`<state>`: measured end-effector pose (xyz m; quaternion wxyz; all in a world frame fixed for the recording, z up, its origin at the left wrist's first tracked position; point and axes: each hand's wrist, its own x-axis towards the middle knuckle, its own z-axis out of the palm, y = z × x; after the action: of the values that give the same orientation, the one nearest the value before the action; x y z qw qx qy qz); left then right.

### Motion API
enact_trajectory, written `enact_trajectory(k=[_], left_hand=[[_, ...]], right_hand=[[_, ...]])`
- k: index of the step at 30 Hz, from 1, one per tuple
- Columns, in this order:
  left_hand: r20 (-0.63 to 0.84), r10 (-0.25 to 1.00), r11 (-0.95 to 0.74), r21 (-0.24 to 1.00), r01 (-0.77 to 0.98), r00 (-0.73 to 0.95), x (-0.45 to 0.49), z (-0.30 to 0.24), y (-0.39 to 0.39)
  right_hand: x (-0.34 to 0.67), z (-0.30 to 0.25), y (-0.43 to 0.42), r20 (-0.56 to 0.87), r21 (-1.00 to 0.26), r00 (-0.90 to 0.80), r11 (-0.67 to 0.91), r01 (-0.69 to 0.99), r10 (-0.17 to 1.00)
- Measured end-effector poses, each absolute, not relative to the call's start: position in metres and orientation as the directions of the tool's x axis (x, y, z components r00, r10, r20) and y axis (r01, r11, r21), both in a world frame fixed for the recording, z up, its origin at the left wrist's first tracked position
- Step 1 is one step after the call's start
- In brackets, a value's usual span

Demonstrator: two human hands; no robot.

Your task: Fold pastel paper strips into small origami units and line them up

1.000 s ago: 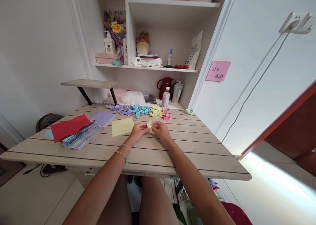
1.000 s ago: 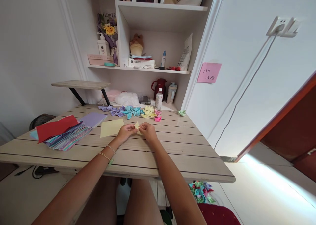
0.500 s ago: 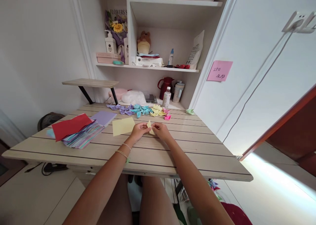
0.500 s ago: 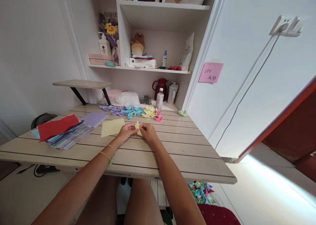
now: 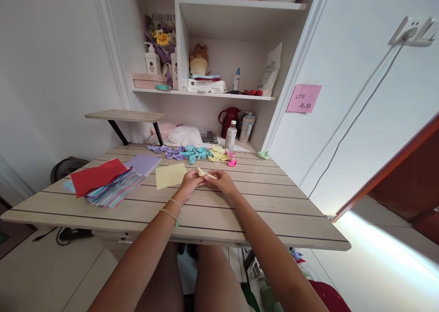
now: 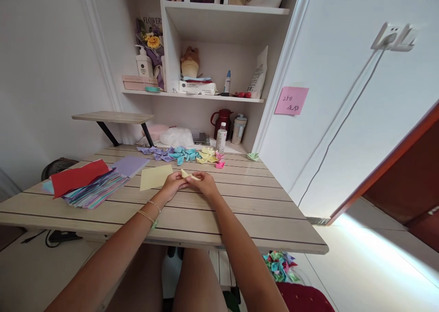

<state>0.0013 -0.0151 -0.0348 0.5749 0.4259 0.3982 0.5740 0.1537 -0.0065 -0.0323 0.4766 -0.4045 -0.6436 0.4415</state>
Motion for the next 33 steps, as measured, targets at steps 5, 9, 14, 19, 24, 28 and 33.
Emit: enact_trajectory(k=[5,9,14,19,24,28,33], left_hand=[[0.088,0.995,-0.073,0.965,-0.253,0.048,0.001,-0.034,-0.015],[0.144,0.987,-0.133,0.982,-0.132,0.072,-0.001,-0.032,-0.015],[0.134,0.987,-0.123,0.985,-0.118,0.087,-0.003,-0.032,-0.015],[0.131,0.988,-0.120,0.985,-0.127,0.086,-0.002,-0.034,-0.015],[0.108,0.994,-0.100,0.976,-0.194,0.033,-0.002,-0.034,-0.014],[0.075,0.997,-0.071,0.955,-0.288,0.003,-0.002,-0.032,-0.013],[0.030,0.999,-0.019,0.938,-0.347,0.027,-0.001,-0.030,-0.014]], right_hand=[[0.155,-0.034,-0.007,0.228,-0.954,-0.239,0.265,0.138,0.944],[0.157,-0.032,-0.005,0.199,-0.976,-0.201,0.213,0.049,0.959],[0.158,-0.033,-0.004,0.138,-0.990,-0.234,0.136,-0.025,0.962],[0.157,-0.034,-0.004,0.118,-0.993,-0.228,0.119,-0.008,0.967],[0.160,-0.030,-0.001,0.160,-0.987,-0.193,0.154,-0.045,0.968],[0.165,-0.028,0.001,0.279,-0.957,-0.170,0.288,0.031,0.945],[0.168,-0.027,0.001,0.406,-0.864,-0.232,0.454,0.219,0.884]])
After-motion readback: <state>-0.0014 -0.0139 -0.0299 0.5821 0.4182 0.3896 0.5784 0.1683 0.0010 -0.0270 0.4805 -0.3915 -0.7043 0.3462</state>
